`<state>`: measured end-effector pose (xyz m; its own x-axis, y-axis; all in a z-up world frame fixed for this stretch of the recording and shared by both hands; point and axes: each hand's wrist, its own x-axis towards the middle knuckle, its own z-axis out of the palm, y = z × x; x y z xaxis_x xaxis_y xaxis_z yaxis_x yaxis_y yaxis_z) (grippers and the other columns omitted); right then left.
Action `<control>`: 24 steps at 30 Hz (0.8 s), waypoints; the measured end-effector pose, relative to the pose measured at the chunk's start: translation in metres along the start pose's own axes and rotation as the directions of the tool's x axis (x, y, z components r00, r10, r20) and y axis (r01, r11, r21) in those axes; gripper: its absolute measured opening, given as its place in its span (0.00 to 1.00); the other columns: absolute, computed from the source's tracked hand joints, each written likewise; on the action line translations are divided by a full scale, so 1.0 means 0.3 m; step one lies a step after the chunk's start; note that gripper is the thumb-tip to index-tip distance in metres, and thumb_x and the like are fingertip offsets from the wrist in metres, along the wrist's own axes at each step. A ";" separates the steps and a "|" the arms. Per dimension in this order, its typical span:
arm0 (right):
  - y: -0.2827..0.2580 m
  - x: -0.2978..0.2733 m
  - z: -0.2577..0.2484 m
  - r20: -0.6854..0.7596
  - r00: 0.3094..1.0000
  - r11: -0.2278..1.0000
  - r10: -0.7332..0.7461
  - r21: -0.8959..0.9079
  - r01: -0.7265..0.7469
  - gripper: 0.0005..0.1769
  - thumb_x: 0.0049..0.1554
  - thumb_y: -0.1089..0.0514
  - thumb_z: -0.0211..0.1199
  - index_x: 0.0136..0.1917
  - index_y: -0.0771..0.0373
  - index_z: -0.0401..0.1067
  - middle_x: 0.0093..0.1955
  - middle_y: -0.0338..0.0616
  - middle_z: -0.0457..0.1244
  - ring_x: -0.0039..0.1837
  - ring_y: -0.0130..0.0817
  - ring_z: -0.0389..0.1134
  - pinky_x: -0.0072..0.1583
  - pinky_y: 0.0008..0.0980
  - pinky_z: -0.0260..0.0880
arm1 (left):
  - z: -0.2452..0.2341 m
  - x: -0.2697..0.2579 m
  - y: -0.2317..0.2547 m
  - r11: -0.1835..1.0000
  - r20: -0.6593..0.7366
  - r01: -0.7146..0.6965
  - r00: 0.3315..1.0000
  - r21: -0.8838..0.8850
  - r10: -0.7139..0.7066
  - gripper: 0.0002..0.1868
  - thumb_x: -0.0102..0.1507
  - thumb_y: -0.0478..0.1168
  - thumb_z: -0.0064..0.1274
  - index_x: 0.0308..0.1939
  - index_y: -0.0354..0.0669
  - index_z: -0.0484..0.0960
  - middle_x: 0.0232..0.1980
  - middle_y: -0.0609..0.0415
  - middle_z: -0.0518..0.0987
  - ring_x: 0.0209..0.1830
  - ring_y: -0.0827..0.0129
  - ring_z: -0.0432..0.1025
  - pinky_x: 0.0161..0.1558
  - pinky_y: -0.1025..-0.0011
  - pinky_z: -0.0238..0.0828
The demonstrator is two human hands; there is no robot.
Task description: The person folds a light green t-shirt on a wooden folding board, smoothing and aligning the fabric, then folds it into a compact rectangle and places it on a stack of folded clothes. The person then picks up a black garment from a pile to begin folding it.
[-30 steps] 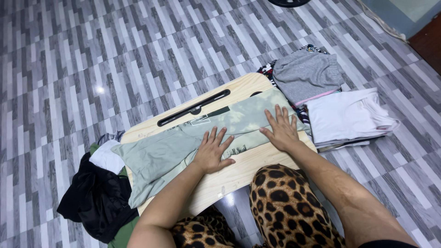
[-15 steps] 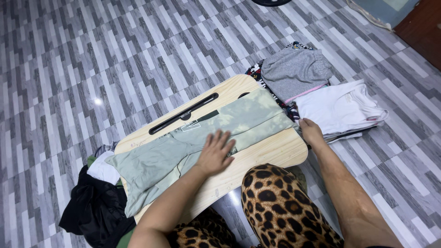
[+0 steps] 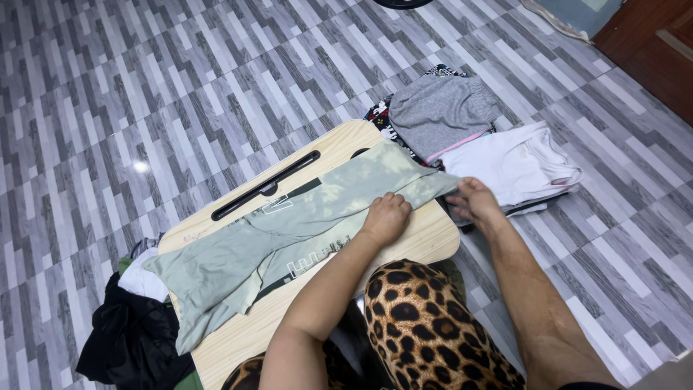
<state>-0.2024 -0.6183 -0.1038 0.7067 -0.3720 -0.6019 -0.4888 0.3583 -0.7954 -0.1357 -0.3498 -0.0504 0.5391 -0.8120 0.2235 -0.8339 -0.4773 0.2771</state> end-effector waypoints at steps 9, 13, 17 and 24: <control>-0.023 -0.109 0.063 0.042 0.911 0.888 0.410 -0.246 -0.388 0.44 0.65 0.22 0.34 0.62 0.61 0.69 0.56 0.54 0.69 0.50 0.37 0.70 0.52 0.41 0.68 | -0.058 -0.006 0.026 0.985 -0.009 0.044 0.999 -0.168 -0.046 0.12 0.66 0.45 0.51 0.46 0.42 0.83 0.52 0.48 0.79 0.61 0.54 0.69 0.64 0.56 0.66; 0.014 -0.106 0.111 0.238 0.902 0.928 0.359 -0.190 -0.319 0.47 0.62 0.21 0.38 0.67 0.63 0.67 0.60 0.56 0.69 0.57 0.38 0.71 0.58 0.41 0.70 | -0.085 0.005 0.010 0.987 -0.051 0.142 0.988 -0.079 -0.146 0.31 0.66 0.54 0.48 0.68 0.41 0.71 0.74 0.40 0.64 0.78 0.44 0.51 0.75 0.48 0.47; 0.005 -0.094 0.158 0.318 0.911 0.960 0.263 -0.182 -0.213 0.48 0.59 0.21 0.40 0.73 0.60 0.62 0.64 0.51 0.67 0.64 0.37 0.69 0.64 0.39 0.70 | -0.085 -0.011 0.007 0.961 0.220 0.277 0.937 0.001 -0.270 0.45 0.66 0.66 0.40 0.78 0.43 0.54 0.83 0.41 0.46 0.83 0.44 0.35 0.77 0.45 0.32; -0.077 -0.016 0.250 0.197 0.964 0.973 0.176 0.114 -0.201 0.34 0.63 0.36 0.56 0.68 0.67 0.69 0.61 0.52 0.68 0.60 0.43 0.69 0.61 0.41 0.68 | -0.082 -0.015 0.020 0.964 0.309 0.257 0.913 0.065 -0.265 0.47 0.66 0.71 0.30 0.80 0.46 0.49 0.83 0.42 0.42 0.83 0.45 0.32 0.77 0.45 0.27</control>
<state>-0.1561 -0.5603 -0.0773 0.6959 -0.1272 -0.7068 -0.5593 0.5213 -0.6445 -0.1402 -0.3406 -0.0267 0.6765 -0.7192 -0.1584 -0.6730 -0.6911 0.2637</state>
